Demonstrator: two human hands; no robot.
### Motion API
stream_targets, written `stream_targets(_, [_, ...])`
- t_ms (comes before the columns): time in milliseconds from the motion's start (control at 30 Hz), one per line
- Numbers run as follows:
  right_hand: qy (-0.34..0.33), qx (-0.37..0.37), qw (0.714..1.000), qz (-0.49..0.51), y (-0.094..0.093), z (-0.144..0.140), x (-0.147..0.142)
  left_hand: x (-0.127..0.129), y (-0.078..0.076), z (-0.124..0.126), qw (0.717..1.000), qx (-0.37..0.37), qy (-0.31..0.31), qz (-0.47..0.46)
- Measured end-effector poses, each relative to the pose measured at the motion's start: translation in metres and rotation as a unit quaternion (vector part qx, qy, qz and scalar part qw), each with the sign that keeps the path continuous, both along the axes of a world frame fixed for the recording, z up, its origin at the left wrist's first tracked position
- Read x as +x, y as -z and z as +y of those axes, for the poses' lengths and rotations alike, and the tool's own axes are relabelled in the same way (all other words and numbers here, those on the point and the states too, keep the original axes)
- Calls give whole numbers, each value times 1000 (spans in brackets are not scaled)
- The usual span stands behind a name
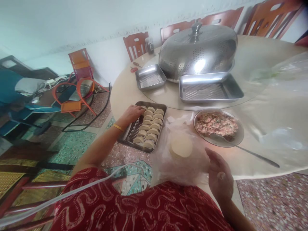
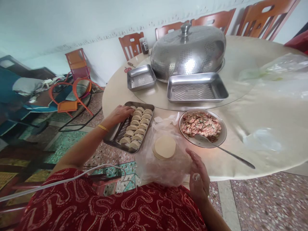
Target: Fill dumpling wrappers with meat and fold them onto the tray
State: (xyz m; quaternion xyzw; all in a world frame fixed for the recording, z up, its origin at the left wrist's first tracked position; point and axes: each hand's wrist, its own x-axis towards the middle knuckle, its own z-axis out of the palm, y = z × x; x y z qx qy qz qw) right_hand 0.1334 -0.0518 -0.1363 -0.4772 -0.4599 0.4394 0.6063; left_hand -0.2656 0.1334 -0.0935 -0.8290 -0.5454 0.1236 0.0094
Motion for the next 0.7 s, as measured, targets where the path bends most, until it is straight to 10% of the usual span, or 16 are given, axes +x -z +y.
stream_targets(233, [8,-35,999,40,7,-4,7,-11,-18,-12,998,47,-48,8])
stream_targets(700, [20,-43,997,66,19,3,11,-9,-1,-11,994,68,-82,30])
